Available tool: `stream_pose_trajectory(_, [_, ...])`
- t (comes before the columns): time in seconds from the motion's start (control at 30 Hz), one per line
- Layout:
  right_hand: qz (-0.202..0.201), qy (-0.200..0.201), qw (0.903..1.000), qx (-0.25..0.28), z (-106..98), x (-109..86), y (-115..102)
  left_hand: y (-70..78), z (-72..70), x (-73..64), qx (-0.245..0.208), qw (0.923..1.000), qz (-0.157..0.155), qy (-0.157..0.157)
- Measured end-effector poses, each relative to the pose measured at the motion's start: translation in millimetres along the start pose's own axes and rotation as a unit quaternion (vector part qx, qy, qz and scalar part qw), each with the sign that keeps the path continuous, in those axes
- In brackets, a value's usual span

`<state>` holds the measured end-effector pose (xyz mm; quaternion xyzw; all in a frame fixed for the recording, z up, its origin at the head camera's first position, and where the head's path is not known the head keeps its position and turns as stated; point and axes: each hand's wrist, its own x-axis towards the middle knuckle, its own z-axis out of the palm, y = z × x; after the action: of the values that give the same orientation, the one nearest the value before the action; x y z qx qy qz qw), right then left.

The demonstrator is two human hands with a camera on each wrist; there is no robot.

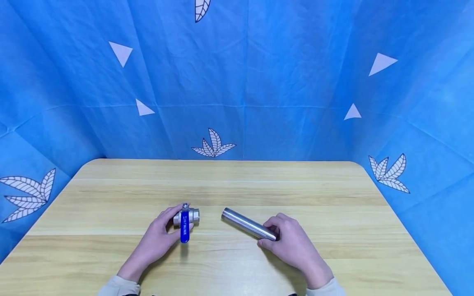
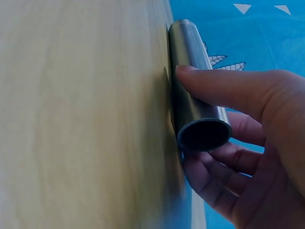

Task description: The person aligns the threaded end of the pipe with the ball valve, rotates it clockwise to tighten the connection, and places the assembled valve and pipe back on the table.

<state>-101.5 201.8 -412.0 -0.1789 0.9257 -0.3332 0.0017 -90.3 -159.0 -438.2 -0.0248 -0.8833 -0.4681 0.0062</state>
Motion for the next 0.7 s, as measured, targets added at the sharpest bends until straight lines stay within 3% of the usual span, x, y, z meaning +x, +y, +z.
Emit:
stream_pose_trajectory(0.23, [0.012, 0.008, 0.9999, -0.006, 0.1, 0.1, 0.4, -3.2, 1.0, 1.0, -0.032, 0.9989, -0.028, 0.019])
stream_pose_trajectory(0.47, [-0.006, 0.011, 0.9998, 0.014, 1.8, -0.1, 5.9, -3.5, 0.0, 0.4, -0.059, 0.9974, -0.033, 0.027])
stream_pose_trajectory(0.57, [0.0, 0.032, 0.9984, 0.046, 4.9, -0.3, 11.1, -2.9, -0.7, -0.3, -0.07, 0.9965, -0.036, 0.028])
stream_pose_trajectory(0.7, [0.054, 0.057, 0.9871, 0.139, 8.4, -0.7, 18.4, -2.5, -1.3, -0.5, -0.085, 0.9952, -0.038, 0.029])
